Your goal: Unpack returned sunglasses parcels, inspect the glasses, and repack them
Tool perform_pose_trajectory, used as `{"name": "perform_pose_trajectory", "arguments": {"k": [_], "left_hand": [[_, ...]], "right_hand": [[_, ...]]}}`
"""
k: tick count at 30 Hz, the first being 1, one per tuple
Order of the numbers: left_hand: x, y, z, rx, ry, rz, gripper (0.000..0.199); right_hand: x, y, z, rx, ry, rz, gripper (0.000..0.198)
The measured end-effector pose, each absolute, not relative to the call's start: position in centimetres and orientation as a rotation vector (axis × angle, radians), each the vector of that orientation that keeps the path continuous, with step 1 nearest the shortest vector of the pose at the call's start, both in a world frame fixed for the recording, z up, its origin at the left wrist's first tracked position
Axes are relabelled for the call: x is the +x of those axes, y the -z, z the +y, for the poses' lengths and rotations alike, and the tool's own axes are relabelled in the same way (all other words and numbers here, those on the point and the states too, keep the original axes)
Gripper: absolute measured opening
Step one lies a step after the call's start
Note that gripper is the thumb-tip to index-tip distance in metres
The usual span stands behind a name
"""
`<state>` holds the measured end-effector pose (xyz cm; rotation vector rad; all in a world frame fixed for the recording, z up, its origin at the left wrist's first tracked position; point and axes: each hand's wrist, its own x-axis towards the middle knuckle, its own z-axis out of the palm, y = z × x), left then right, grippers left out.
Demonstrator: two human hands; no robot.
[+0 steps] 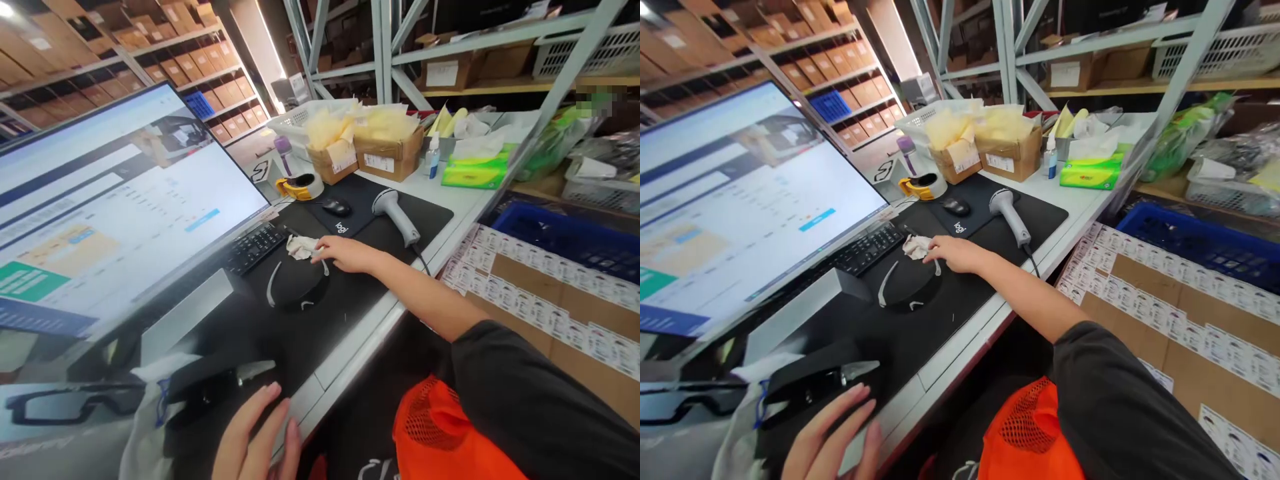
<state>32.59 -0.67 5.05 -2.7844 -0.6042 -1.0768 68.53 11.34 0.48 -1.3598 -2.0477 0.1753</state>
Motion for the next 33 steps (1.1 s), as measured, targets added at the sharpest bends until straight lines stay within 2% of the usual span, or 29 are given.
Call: {"name": "perform_pose_trajectory", "arguments": {"k": [4, 7, 12, 15, 22, 28, 33], "left_hand": [[33.7, -5.4, -0.6, -2.776, 1.128, -0.657, 0.033], [34.3, -5.1, -0.2, -2.717, 1.131, -0.846, 0.038], [36.8, -5.4, 1.4, -2.488, 1.264, -1.148, 0.096], [37.9, -6.5, 2.7, -2.465, 1.348, -1.246, 0.109], [39.3, -8.4, 3.6, -2.593, 1.385, -1.227, 0.112], [40.3, -7.8, 3.7, -2.809, 1.334, -1.222, 0.082], [40.0, -7.2, 4.2, -2.855, 1.347, -1.200, 0.069]], "right_hand": [[67.3, -0.4, 11.6, -1.209, -0.228, -2.151, 0.023], [67.1, -0.6, 11.6, -1.115, -0.239, -2.098, 0.019], [67.2, -2.7, 9.8, -1.040, -0.156, -1.864, 0.023], [67.1, -4.1, 7.5, -1.016, -0.114, -1.771, 0.021], [66.7, -3.9, 2.2, -1.033, -0.108, -1.739, 0.022], [66.6, -3.0, 1.1, -1.060, -0.088, -1.764, 0.021], [66.2, -2.6, 1.6, -1.078, -0.115, -1.768, 0.020]]}}
